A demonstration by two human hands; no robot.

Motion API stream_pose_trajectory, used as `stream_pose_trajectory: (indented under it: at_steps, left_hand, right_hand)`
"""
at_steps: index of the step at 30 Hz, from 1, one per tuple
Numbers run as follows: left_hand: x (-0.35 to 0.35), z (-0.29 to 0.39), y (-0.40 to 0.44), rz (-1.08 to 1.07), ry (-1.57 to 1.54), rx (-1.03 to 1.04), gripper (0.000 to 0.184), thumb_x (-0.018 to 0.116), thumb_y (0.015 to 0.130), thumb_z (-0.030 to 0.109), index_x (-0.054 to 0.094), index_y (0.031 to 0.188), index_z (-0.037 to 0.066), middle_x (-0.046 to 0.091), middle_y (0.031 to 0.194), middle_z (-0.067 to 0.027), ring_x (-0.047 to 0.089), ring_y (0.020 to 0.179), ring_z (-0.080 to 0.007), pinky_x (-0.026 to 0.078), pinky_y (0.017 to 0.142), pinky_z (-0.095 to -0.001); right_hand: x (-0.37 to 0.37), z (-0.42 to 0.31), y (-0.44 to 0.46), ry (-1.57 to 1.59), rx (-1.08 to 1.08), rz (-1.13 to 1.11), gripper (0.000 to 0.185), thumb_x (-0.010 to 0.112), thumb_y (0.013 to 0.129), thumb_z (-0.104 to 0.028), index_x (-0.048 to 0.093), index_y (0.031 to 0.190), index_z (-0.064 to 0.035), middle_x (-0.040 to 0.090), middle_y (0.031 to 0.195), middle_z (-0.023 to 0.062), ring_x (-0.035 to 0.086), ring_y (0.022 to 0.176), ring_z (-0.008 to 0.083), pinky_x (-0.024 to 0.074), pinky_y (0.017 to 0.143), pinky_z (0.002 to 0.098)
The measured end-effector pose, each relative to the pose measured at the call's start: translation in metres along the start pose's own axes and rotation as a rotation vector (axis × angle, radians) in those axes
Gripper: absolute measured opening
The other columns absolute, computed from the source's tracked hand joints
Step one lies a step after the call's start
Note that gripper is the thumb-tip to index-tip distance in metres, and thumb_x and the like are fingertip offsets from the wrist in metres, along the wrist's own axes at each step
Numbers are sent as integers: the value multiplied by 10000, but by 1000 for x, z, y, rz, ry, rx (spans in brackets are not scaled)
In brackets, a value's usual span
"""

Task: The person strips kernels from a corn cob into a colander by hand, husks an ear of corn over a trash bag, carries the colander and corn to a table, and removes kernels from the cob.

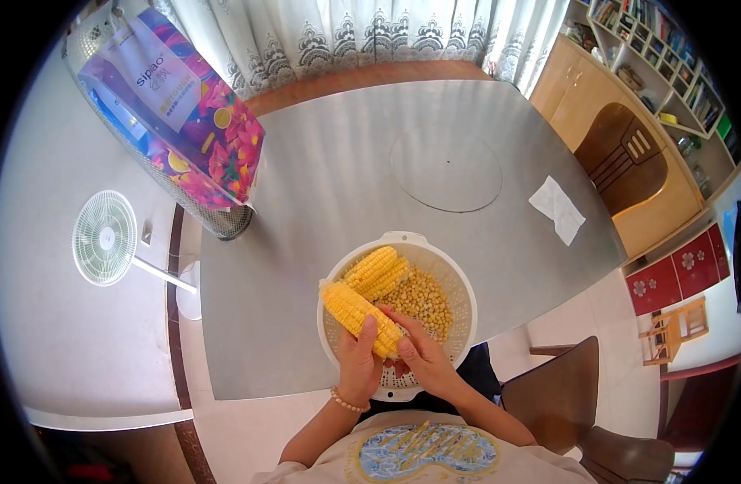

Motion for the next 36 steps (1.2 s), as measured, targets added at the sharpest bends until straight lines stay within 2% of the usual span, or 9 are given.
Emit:
stream_pose_trajectory:
  at_steps: [3, 7, 9, 12, 17, 20, 27, 29, 36]
  left_hand:
    - [9, -12, -5, -126, -140, -194, 367, 468, 878, 279, 387, 1146, 41, 530, 998, -68, 535, 826, -144, 459, 700, -278]
    - [11, -1, 1, -94, -82, -12, 379, 459, 879, 298, 388, 1164, 59, 520, 1052, -61, 531, 892, -151, 464, 729, -283]
    - [5, -16, -2, -71, -135, -168, 418, 465, 869, 343, 384, 1189, 87, 489, 1143, -56, 480, 1049, -165, 417, 862, -308]
    - [1, -24, -3, -75, -156, -194, 405, 489, 855, 336, 412, 1168, 91, 503, 1125, -49, 500, 1025, -154, 439, 846, -285]
    - [-3, -25, -3, -49, -167, -170, 375, 515, 843, 308, 444, 1136, 85, 529, 1088, -45, 532, 977, -142, 471, 810, -253]
    - [-4, -24, -5, -23, -216, -153, 346, 532, 839, 256, 452, 1122, 74, 535, 1075, -49, 539, 965, -143, 478, 799, -249]
    - [-9, -26, -6, 27, -266, -185, 314, 544, 839, 192, 453, 1113, 68, 552, 1035, -50, 554, 935, -147, 485, 787, -263]
    - [-8, -20, -5, 28, -209, -141, 326, 530, 846, 223, 445, 1121, 72, 549, 1045, -48, 550, 947, -144, 483, 794, -260]
    - [-4, -10, -4, 31, -164, -91, 319, 554, 833, 181, 447, 1094, 34, 545, 1032, -72, 560, 925, -164, 496, 762, -262]
  right_hand:
    - [6, 6, 0, 168, 37, -49, 441, 436, 890, -325, 383, 1224, -42, 516, 819, 23, 464, 608, 70, 416, 557, 194]
    - [-14, -7, 2, 57, -94, 85, 425, 489, 873, -268, 386, 1222, -50, 507, 880, 18, 455, 698, 61, 403, 613, 185]
    - [-20, -16, 1, -83, -209, 144, 414, 503, 868, -246, 392, 1214, -49, 503, 899, 18, 449, 725, 57, 397, 635, 182]
    - [-22, -21, 1, -83, -247, 174, 364, 459, 886, -216, 386, 1180, -15, 494, 952, 39, 478, 741, 76, 396, 668, 187]
    - [-23, 1, 1, 255, -30, 161, 313, 430, 897, -217, 415, 1133, -13, 474, 777, 4, 414, 592, 51, 346, 530, 174]
    - [-21, -7, 1, 192, -126, 188, 296, 403, 903, -212, 424, 1121, -13, 468, 732, -4, 405, 564, 45, 328, 497, 169]
    - [-23, 3, 3, 232, -76, 200, 288, 352, 909, -182, 426, 1125, -6, 477, 759, 6, 412, 575, 52, 328, 502, 170]
    - [-22, 4, 4, 415, -99, 172, 295, 366, 907, -191, 425, 1130, -7, 488, 782, 13, 418, 590, 56, 336, 516, 173]
    - [-17, -6, 6, 243, -67, 124, 292, 418, 892, -184, 422, 1131, -16, 495, 815, 14, 422, 616, 60, 348, 538, 179]
Point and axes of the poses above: each hand's wrist, its own y-axis towards the middle knuckle, its own x-axis out of the palm, z = x × y, the point moved 10 cm from there along y, towards the middle knuckle
